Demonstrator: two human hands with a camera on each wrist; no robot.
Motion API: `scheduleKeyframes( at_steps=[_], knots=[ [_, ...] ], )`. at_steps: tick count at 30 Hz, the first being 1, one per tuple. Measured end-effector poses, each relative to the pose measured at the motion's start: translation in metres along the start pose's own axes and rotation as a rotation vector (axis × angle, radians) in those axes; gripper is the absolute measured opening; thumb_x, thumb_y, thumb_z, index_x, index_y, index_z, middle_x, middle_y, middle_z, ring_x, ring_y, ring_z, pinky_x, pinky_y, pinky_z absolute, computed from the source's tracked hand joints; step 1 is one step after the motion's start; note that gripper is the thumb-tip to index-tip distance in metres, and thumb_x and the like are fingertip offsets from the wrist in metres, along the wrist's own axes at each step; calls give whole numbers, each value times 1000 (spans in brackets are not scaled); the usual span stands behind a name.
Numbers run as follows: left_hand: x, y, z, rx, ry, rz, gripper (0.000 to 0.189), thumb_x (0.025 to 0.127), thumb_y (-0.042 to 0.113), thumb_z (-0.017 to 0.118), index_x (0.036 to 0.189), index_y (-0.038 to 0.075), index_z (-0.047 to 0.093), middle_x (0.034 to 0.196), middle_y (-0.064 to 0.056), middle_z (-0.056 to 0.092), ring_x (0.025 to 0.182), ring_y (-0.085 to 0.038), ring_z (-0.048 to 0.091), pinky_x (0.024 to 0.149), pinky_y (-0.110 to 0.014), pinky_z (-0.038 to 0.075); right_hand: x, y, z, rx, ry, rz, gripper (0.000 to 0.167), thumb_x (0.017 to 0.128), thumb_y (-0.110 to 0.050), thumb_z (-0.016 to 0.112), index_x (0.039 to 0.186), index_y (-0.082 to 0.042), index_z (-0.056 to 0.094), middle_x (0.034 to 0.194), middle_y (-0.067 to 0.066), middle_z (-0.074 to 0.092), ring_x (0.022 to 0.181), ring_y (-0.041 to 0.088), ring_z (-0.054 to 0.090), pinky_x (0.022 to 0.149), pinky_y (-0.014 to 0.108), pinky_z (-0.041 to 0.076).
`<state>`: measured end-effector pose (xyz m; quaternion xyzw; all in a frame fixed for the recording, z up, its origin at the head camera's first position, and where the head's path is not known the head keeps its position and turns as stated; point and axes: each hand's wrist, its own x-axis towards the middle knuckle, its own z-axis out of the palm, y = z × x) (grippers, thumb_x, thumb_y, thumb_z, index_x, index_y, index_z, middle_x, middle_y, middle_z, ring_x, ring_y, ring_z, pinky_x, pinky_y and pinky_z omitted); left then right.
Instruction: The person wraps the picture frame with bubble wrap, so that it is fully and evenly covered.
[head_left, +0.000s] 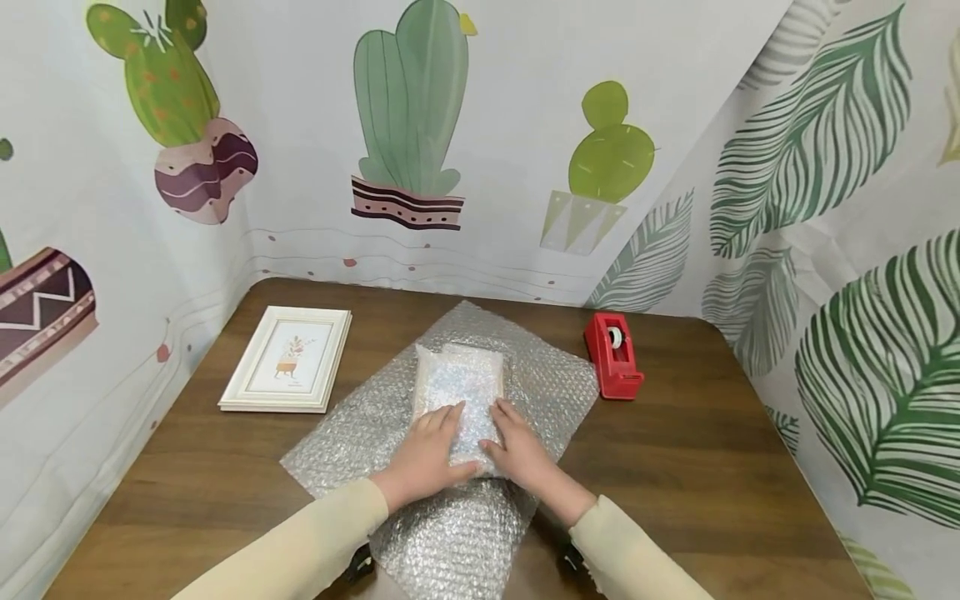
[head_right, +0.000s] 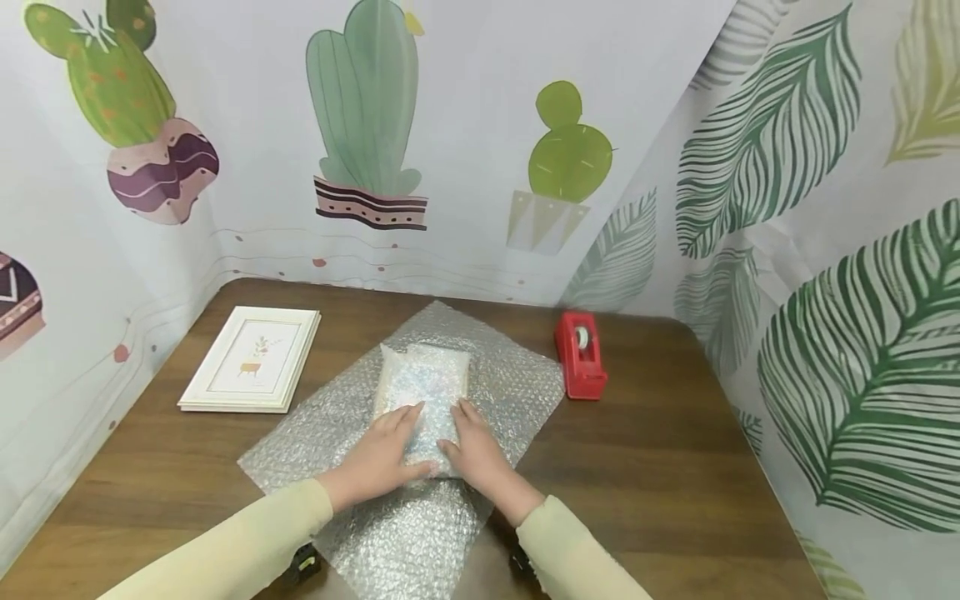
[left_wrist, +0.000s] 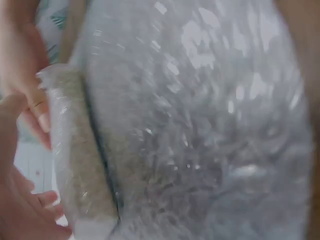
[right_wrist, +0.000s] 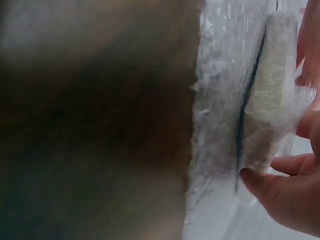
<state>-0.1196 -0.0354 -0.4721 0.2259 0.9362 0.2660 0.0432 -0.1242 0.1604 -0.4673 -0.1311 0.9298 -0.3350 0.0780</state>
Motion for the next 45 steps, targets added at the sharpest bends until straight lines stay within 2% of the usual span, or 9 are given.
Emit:
scheduleKeyframes(
  at_steps=[5, 9, 13, 17, 21, 24, 29, 34, 45],
  knots=[
    [-11, -13, -22, -357, -2, -133, 82, 100, 25, 62, 161, -5, 17, 168, -28, 21, 155, -48, 23, 126, -64, 22, -4, 7, 4, 121, -2, 46, 65, 102, -18, 61, 154, 10, 34, 167, 30, 22, 153, 51, 25, 123, 65, 27],
    [-20, -30, -34, -579, -16, -257, 79, 99, 10, 56, 163, -3, 10, 168, -31, 16, 153, -53, 24, 124, -64, 24, -9, 10, 4, 231, -19, 102, 68, 105, -22, 57, 159, 6, 27, 170, 29, 13, 155, 52, 17, 123, 67, 25],
    [-25, -42, -33, -810, -67, -328, 78, 96, -1, 53, 160, -9, 9, 166, -35, 16, 151, -53, 26, 123, -59, 27, -15, 11, 3, 312, -1, 146, 71, 104, -20, 56, 159, 8, 23, 167, 32, 15, 155, 53, 16, 125, 67, 18],
    [-26, -45, -25, -972, -79, -335, 74, 92, -7, 54, 154, -19, 15, 164, -36, 15, 153, -50, 23, 125, -56, 23, -20, 11, 2, 432, 23, 172, 69, 103, -13, 56, 158, 11, 21, 165, 36, 17, 155, 53, 17, 126, 64, 18],
    [-29, -43, -17, -1018, -56, -374, 72, 90, -9, 55, 154, -16, 23, 161, -34, 23, 153, -47, 24, 125, -54, 23, -22, 9, 3, 593, 1, 218, 70, 105, -10, 53, 159, 11, 14, 166, 34, 11, 155, 50, 15, 126, 60, 19],
    [-31, -42, -14, -1025, -48, -404, 72, 90, -9, 55, 155, -12, 26, 160, -33, 27, 153, -46, 25, 125, -55, 24, -23, 8, 5, 653, 16, 260, 70, 104, -9, 53, 158, 11, 14, 167, 33, 11, 155, 50, 16, 126, 59, 19],
    [-33, -42, -13, -1037, -26, -437, 70, 91, -9, 57, 154, -11, 28, 163, -30, 24, 153, -46, 24, 125, -54, 23, -24, 7, 9, 663, 49, 277, 67, 104, -8, 54, 156, 13, 18, 166, 32, 11, 155, 50, 16, 127, 58, 16],
    [-34, -41, -14, -1027, -13, -427, 68, 91, -9, 58, 153, -13, 30, 163, -30, 24, 152, -46, 25, 125, -54, 23, -23, 6, 10, 672, 62, 283, 66, 103, -6, 53, 156, 13, 19, 166, 32, 12, 155, 50, 14, 127, 59, 15],
    [-34, -32, -19, -1028, -5, -430, 68, 91, -9, 60, 153, -10, 32, 161, -30, 29, 151, -46, 30, 123, -54, 29, -26, 1, -2, 725, 39, 304, 68, 103, -7, 52, 158, 10, 17, 167, 31, 11, 156, 50, 12, 127, 61, 12]
  ],
)
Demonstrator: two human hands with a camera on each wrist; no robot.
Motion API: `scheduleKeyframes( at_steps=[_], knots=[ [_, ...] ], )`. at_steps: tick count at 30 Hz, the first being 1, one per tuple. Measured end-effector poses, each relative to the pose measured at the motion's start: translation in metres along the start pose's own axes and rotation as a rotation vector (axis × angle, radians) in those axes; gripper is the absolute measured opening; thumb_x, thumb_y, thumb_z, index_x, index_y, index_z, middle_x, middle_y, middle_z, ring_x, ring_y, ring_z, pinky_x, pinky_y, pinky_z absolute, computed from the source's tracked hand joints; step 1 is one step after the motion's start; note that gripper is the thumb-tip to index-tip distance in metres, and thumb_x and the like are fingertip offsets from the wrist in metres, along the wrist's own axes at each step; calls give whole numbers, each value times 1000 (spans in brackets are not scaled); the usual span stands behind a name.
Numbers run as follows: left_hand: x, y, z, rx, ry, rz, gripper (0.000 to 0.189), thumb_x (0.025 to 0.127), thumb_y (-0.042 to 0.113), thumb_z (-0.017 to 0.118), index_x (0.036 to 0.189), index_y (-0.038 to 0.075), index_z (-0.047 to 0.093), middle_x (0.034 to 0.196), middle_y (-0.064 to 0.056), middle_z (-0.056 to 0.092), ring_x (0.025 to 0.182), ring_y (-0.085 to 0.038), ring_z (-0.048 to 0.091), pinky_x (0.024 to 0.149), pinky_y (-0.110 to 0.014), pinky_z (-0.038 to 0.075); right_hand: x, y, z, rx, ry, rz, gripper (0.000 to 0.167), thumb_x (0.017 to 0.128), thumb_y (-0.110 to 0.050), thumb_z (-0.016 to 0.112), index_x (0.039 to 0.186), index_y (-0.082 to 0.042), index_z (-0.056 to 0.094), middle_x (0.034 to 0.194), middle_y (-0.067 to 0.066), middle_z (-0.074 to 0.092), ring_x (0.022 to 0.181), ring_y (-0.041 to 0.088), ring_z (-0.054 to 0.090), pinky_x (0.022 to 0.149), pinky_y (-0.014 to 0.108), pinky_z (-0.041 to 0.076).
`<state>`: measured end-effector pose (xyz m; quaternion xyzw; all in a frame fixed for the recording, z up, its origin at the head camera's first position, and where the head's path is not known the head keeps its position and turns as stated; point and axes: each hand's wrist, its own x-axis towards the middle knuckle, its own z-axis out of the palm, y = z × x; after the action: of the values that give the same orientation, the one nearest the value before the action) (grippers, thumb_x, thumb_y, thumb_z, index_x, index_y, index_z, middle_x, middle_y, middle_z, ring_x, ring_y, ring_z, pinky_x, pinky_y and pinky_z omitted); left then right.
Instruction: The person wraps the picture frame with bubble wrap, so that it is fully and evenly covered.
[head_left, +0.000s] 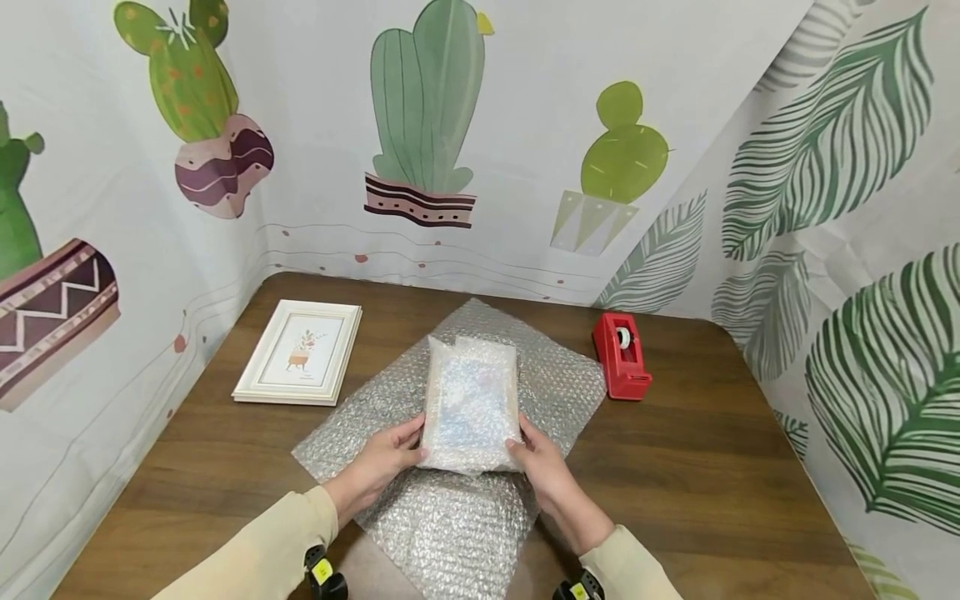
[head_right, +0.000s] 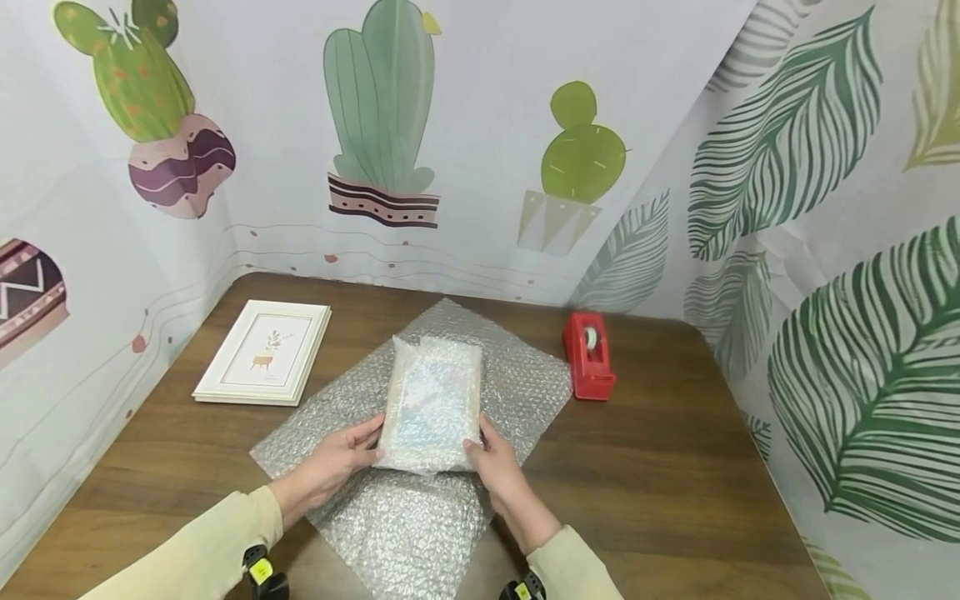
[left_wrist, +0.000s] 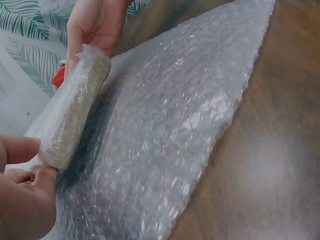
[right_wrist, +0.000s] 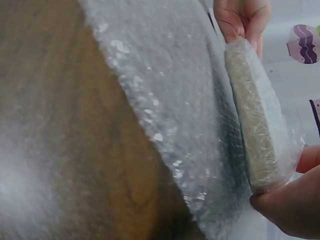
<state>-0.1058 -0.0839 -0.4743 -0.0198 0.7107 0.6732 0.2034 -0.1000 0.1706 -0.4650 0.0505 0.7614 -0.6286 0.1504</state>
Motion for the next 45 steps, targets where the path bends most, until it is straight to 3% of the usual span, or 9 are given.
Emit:
scheduleKeyframes(
  at_steps=[4, 9, 14, 19, 26, 32, 40, 42, 45],
  knots=[
    [-2, -1, 6, -20, 19, 0, 68, 91, -10, 61, 153, -11, 33, 159, -31, 33, 150, -45, 32, 122, -53, 30, 1, -1, -5, -5, 8, 9, 66, 103, -7, 53, 158, 8, 20, 166, 32, 14, 154, 51, 16, 126, 62, 19],
    [-4, 1, 14, -35, 60, -3, 68, 89, -8, 63, 152, -8, 37, 157, -27, 38, 148, -44, 37, 120, -52, 34, -1, -5, -12, 63, -8, 55, 64, 104, -5, 49, 161, 4, 19, 168, 31, 12, 146, 49, 39, 113, 63, 43],
    [-6, 11, 22, 16, 41, -3, 68, 90, -2, 68, 152, -4, 41, 157, -24, 42, 146, -43, 42, 118, -52, 38, -4, -5, -23, 91, 20, 77, 61, 106, -2, 46, 160, 6, 20, 166, 33, 17, 124, 31, 60, 100, 50, 57],
    [-4, 15, 31, 52, 24, 23, 67, 91, -1, 69, 152, -4, 41, 160, -22, 38, 146, -43, 42, 116, -50, 40, -6, -6, -33, 95, 41, 66, 61, 106, -2, 45, 161, 5, 19, 167, 32, 18, 113, 16, 61, 91, 34, 56],
    [2, 22, 48, 23, -5, 41, 68, 92, 2, 69, 153, -2, 40, 164, -19, 34, 148, -41, 40, 117, -51, 40, -6, -13, -54, 98, 48, 54, 62, 106, -3, 44, 161, 3, 16, 169, 30, 14, 96, -2, 59, 85, 27, 54],
    [8, 29, 65, -21, -45, 58, 69, 92, 1, 67, 154, -3, 38, 165, -21, 31, 150, -42, 38, 118, -51, 39, -10, -16, -76, 74, 31, 94, 63, 108, -4, 41, 163, 1, 12, 169, 29, 12, 90, -7, 59, 84, 24, 53],
    [18, 40, 91, -37, -63, 62, 69, 93, 0, 65, 155, -3, 35, 167, -18, 29, 152, -41, 34, 120, -51, 36, -15, -21, -101, 74, 53, 89, 62, 109, -6, 38, 164, -1, 10, 159, 29, 27, 91, -7, 60, 88, 24, 52],
    [20, 45, 98, -36, -69, 67, 69, 93, 0, 64, 156, -2, 35, 167, -18, 28, 153, -40, 34, 121, -52, 35, -17, -23, -109, 81, 60, 77, 62, 109, -7, 38, 164, -2, 10, 153, 19, 37, 93, -7, 60, 87, 23, 53],
    [21, 53, 109, -42, -86, 83, 70, 93, 0, 63, 156, -1, 34, 168, -16, 28, 154, -39, 32, 123, -52, 33, -21, -24, -125, 107, 63, 21, 64, 109, -9, 40, 164, -1, 9, 135, -9, 53, 95, -7, 60, 86, 21, 54]
  ],
)
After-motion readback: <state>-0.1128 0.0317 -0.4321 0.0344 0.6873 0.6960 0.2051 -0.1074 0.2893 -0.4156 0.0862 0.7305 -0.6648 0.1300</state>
